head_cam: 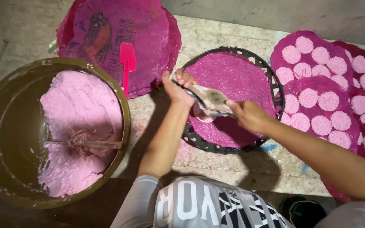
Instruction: The person scoops pink dough from a large bowl using a metal scoop and a wooden spatula, then presses it into a circular mold on a tray to form uniform round portions. The finished portions are arranged on a tray.
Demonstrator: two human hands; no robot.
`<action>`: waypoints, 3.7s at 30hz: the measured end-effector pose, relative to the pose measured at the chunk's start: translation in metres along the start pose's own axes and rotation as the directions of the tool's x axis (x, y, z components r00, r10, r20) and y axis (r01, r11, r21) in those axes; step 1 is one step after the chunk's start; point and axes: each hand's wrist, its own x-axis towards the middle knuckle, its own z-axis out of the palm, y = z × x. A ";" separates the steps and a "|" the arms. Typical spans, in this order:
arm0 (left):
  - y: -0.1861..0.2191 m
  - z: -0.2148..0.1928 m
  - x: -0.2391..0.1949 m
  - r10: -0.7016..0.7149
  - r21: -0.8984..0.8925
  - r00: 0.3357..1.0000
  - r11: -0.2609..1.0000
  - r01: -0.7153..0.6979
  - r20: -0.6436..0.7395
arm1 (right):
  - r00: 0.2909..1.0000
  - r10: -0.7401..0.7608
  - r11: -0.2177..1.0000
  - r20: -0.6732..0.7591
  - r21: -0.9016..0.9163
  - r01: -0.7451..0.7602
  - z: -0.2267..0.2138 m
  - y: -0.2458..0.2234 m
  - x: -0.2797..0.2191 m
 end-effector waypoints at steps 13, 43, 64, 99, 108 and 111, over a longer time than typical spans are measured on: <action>-0.012 0.012 0.023 0.009 0.005 0.999 1.000 -0.009 0.040 | 0.968 -0.107 0.992 -0.226 -0.089 0.089 0.000 0.014 0.006; -0.004 -0.039 -0.079 -0.311 0.566 0.874 -0.670 -0.480 0.373 | 0.715 0.066 0.405 -0.696 0.674 0.618 0.114 0.117 -0.016; -0.027 0.065 -0.126 -0.750 0.303 0.542 -0.453 -0.838 0.379 | 0.614 -0.458 0.752 -0.643 0.087 0.653 0.074 0.098 -0.107; 0.307 -0.074 -0.367 -0.284 0.551 0.877 0.834 0.026 0.388 | -0.409 -0.902 -0.324 0.134 -0.838 0.438 0.021 -0.326 -0.087; 0.406 -0.179 -0.330 0.406 0.472 0.275 -0.847 -0.245 0.871 | 0.660 -0.596 0.800 -0.456 -0.269 0.536 0.097 -0.320 0.149; 0.412 -0.195 -0.306 0.408 0.434 0.176 -0.888 -0.153 0.896 | 0.742 -0.500 0.864 -0.447 -0.198 0.463 0.133 -0.301 0.188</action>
